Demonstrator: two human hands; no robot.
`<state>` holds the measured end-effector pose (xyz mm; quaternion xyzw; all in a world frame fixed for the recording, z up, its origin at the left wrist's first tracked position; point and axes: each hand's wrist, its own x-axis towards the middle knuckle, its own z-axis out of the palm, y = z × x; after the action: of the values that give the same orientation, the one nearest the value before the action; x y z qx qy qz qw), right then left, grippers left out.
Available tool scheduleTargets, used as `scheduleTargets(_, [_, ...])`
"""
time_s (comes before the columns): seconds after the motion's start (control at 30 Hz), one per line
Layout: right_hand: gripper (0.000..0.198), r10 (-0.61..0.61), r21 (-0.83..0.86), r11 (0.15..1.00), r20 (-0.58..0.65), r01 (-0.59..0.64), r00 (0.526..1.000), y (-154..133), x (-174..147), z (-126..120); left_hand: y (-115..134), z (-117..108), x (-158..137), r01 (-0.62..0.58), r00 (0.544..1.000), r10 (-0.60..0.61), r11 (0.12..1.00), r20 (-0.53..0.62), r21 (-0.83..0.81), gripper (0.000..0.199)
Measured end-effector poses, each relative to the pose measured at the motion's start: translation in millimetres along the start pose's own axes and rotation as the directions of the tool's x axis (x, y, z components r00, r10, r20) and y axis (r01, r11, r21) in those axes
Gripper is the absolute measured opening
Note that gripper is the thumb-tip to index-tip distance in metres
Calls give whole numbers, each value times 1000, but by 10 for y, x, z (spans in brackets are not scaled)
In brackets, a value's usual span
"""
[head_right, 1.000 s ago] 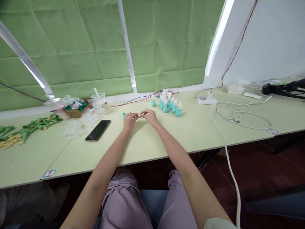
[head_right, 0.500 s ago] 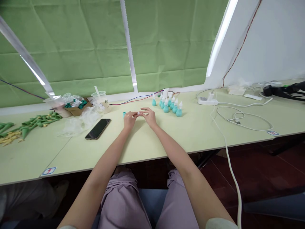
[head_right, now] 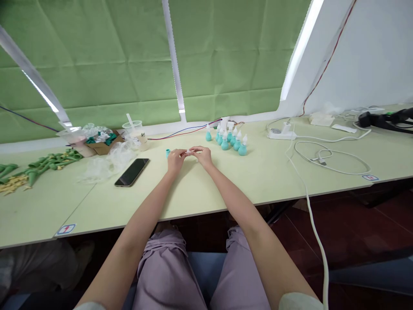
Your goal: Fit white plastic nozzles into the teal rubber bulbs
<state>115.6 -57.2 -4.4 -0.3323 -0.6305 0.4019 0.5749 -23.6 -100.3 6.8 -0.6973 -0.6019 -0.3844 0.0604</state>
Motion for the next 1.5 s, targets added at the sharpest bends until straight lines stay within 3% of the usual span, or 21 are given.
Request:
scheduleTargets(0.23, [29,-2,-67,998,-13,2,1000,-62,-22,-9,34,-56,-17,-26,999,25,999,20,46,18])
scheduleTargets(0.47, [18,-109,-70,991,25,110,994,-66,-51,-5,6,-42,-17,-36,999,34,996,33,84,17])
scheduleTargets(1.03, [21,-1,22,1000,6,1,1000,-11,29,-65,101,-81,-6,-19,997,15,999,73,51,18])
scheduleTargets(1.5, [22,43,-37,998,30,-42,999,-70,11,-108,114,-79,-7,-45,993,39,997,109,59,19])
